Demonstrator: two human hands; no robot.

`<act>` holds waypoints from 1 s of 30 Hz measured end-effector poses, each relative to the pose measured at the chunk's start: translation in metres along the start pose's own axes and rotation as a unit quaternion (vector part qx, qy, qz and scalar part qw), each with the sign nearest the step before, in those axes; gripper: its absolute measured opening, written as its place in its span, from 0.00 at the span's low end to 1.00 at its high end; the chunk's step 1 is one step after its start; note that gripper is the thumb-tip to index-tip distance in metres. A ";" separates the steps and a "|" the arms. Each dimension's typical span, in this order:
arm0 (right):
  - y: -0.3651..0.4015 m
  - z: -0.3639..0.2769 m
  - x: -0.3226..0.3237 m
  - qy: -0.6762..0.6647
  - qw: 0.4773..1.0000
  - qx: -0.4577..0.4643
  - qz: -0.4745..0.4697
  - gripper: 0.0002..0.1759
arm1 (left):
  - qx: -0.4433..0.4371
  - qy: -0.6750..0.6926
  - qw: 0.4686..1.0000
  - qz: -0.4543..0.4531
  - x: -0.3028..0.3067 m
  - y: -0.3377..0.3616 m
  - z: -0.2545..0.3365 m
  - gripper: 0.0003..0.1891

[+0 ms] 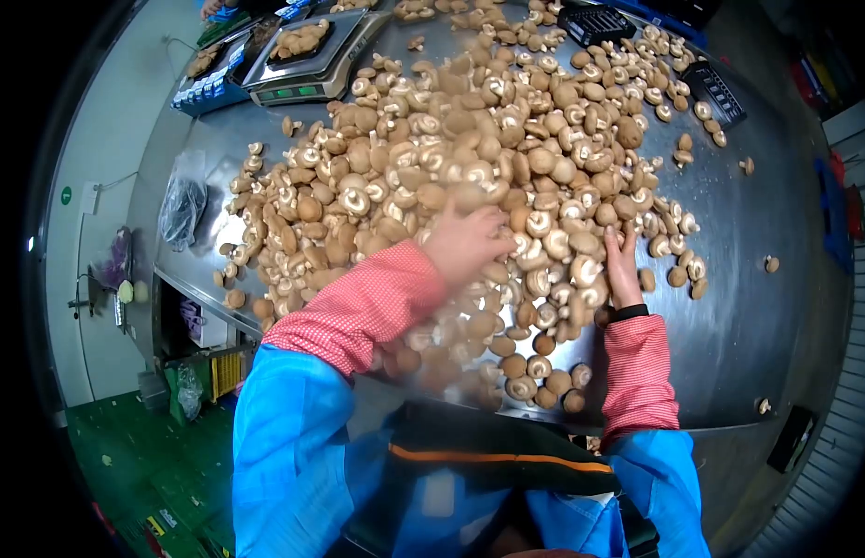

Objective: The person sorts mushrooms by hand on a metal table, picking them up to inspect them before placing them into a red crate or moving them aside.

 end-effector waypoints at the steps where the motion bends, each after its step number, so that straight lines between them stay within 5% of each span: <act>1: -0.007 -0.003 -0.010 -0.012 1.000 0.013 0.000 0.45 | 0.020 -0.003 1.000 0.004 0.005 0.000 -0.013 0.35; 4: -0.009 -0.030 -0.039 -0.101 0.994 -0.016 -0.033 0.47 | 0.070 -0.011 0.997 -0.005 0.028 -0.005 -0.041 0.37; 8: -0.036 -0.045 -0.089 0.111 0.993 0.029 -0.002 0.54 | 0.128 -0.033 0.991 0.013 0.056 -0.004 -0.078 0.42; 9: -0.031 -0.069 -0.096 -0.008 0.999 0.030 -0.030 0.55 | 0.132 -0.018 0.991 0.010 0.060 -0.001 -0.087 0.43; 12: -0.037 -0.119 -0.106 0.037 0.996 0.073 -0.041 0.54 | 0.171 -0.045 0.984 0.023 0.059 -0.001 -0.119 0.42; 15: -0.040 -0.154 -0.126 0.033 0.991 0.053 -0.114 0.55 | 0.244 -0.006 0.967 0.080 0.075 0.010 -0.144 0.43; 20: -0.015 -0.227 -0.166 0.086 0.957 0.164 -0.222 0.51 | 0.319 0.036 0.937 0.141 0.082 0.049 -0.177 0.47; 21: 0.005 -0.250 -0.162 0.188 0.941 0.175 -0.221 0.52 | 0.303 0.059 0.935 0.175 0.080 0.061 -0.184 0.47; 24: 0.049 -0.260 -0.168 0.224 0.908 0.315 -0.162 0.47 | 0.287 0.069 0.920 0.256 0.072 0.102 -0.190 0.45; 30: 0.095 -0.209 -0.105 0.222 0.912 0.320 -0.129 0.46 | 0.229 0.032 0.892 0.388 0.070 0.164 -0.122 0.40</act>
Point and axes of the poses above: each hand's wrist, its own y-axis away from the middle knuckle, its own x-axis out of the back of the hand, z = x × y, the point moved 5 cm from there along -y, towards the middle knuckle, and after that the axes turned 13 degrees about y, right-handed, at the moved point
